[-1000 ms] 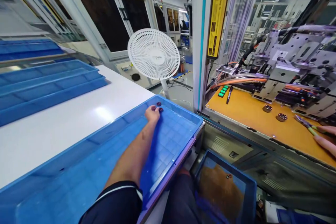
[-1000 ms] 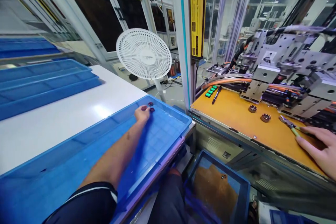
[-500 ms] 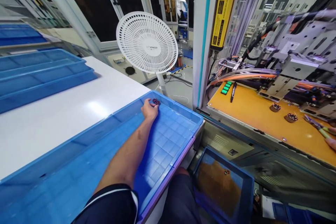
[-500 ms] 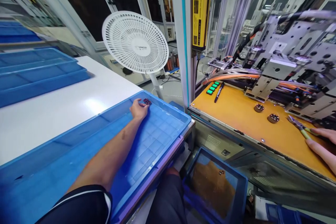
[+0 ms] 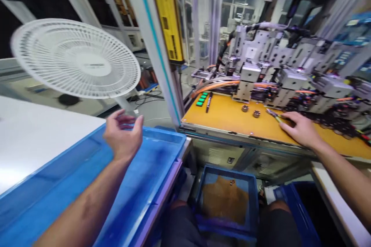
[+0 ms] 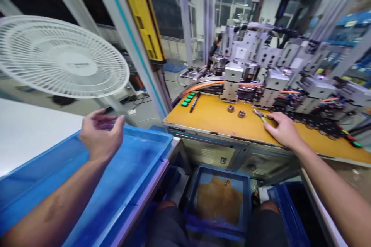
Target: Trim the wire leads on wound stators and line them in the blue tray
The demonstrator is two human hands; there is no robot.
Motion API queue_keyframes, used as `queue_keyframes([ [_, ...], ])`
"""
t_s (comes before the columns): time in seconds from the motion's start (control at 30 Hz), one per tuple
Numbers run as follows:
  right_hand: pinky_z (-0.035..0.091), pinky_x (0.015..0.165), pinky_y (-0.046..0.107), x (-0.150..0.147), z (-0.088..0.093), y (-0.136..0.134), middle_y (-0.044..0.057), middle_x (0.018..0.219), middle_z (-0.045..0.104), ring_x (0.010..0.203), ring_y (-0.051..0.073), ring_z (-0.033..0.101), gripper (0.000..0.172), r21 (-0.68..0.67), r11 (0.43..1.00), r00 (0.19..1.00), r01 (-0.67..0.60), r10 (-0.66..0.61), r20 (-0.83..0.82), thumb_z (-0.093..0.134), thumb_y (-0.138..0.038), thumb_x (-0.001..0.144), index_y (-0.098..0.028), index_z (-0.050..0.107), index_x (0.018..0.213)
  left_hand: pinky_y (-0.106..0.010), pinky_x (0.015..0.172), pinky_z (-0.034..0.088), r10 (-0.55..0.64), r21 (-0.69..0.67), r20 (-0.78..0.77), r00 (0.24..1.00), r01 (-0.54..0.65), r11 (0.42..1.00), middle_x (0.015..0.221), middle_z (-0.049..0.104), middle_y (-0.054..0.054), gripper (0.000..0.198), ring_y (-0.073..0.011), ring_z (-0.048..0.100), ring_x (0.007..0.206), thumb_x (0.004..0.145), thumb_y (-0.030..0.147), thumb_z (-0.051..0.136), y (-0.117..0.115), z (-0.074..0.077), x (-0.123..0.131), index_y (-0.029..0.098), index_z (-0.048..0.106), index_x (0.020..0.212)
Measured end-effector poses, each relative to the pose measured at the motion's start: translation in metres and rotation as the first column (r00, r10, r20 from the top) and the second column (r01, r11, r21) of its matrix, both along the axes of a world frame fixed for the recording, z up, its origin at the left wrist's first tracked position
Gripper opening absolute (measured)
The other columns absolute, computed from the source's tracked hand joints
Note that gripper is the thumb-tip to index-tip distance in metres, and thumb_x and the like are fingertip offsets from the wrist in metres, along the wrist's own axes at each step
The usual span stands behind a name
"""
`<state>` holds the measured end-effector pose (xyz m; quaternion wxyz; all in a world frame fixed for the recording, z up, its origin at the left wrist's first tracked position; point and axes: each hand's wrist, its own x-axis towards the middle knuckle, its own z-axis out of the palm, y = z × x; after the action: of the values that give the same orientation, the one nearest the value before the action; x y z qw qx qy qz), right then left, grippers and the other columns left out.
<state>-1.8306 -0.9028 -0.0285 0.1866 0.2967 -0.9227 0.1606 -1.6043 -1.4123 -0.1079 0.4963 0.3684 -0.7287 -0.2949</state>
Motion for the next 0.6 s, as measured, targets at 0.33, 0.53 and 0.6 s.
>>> queue_keyframes([
  [0.33,0.049,0.100,0.038,0.007,-0.001,0.006,0.014,0.118,0.070,0.108,0.025,0.064,0.031,-0.028,0.997,0.997,-0.071,0.072,0.021,0.064,-0.030,0.085,-0.012,0.071,0.109,-0.037,0.092,0.049,-0.713,0.180,0.231,0.662,0.691,0.700,0.094,0.072,-0.008,0.075,-0.0239,0.067,0.093,0.059,0.011,0.086,0.254,0.089,-0.157,0.017,0.056,0.128],
  [0.53,0.049,0.098,0.042,0.007,-0.003,0.011,0.011,0.113,0.069,0.107,0.022,0.064,0.028,-0.043,0.994,0.994,-0.097,0.098,0.038,0.067,-0.035,0.090,-0.013,0.068,0.108,-0.044,0.097,0.048,-0.665,0.318,0.138,0.734,0.603,0.731,0.087,0.068,-0.003,0.066,-0.0236,0.067,0.094,0.066,0.008,0.079,0.269,0.092,-0.173,0.013,0.052,0.127],
  [0.6,0.051,0.095,0.043,0.006,-0.002,0.012,0.010,0.109,0.070,0.103,0.022,0.065,0.027,-0.068,0.991,0.993,-0.113,0.116,0.032,0.067,-0.036,0.090,-0.013,0.068,0.105,-0.042,0.095,0.050,-0.677,0.333,0.064,0.733,0.624,0.707,0.088,0.068,-0.003,0.068,-0.0215,0.068,0.090,0.066,0.007,0.077,0.272,0.096,-0.148,0.015,0.050,0.128],
])
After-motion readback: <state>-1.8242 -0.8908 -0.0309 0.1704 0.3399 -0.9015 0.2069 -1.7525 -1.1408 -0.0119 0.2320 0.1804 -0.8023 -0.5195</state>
